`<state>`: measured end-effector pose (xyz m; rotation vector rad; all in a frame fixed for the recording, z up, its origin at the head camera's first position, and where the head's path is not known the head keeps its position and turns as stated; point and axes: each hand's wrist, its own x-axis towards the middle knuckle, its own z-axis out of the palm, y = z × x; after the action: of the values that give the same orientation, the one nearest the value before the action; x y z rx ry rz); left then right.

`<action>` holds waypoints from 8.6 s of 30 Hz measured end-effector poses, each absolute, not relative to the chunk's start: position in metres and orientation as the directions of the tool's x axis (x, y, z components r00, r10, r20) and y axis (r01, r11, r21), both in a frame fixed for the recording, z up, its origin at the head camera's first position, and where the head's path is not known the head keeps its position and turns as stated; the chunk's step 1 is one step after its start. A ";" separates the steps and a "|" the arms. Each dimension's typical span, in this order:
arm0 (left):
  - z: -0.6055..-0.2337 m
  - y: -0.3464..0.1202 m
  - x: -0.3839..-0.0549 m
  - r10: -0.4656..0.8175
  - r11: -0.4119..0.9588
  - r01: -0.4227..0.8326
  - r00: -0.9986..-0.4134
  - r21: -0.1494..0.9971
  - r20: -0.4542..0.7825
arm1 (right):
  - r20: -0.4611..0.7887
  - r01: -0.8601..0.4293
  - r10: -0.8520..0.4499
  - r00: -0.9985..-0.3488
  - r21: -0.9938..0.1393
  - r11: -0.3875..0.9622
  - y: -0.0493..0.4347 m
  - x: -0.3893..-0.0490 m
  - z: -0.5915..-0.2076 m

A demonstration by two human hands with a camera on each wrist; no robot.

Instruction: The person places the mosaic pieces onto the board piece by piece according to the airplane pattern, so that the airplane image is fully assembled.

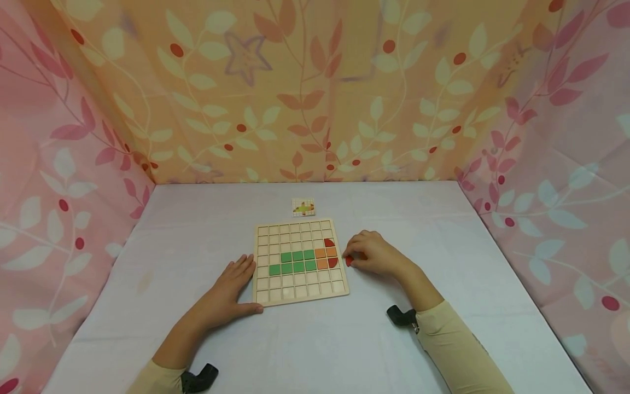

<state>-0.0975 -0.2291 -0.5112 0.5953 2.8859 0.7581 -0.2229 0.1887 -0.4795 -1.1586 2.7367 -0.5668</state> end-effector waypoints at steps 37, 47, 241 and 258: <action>-0.510 -0.229 -0.098 0.393 0.796 0.340 -0.919 0.501 -0.001 | 0.208 -0.683 -0.668 -0.714 -0.417 0.600 0.159 -0.217 -0.447; -0.510 -0.229 -0.098 0.396 0.787 0.348 -0.918 0.509 0.014 | 0.219 -0.687 -0.673 -0.707 -0.440 0.578 0.130 -0.217 -0.434; -0.514 -0.229 -0.098 0.387 0.794 0.337 -0.922 0.506 0.006 | 0.081 -0.530 -0.540 -0.838 -0.357 0.769 0.193 -0.239 -0.483; -0.513 -0.229 -0.098 0.392 0.802 0.345 -0.920 0.487 0.006 | 0.079 -0.543 -0.550 -0.831 -0.330 0.772 0.189 -0.237 -0.481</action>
<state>-0.0980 -0.2292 -0.5126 0.5932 2.8921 0.7529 -0.2367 0.1893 -0.4812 -0.9056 2.9361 -0.5367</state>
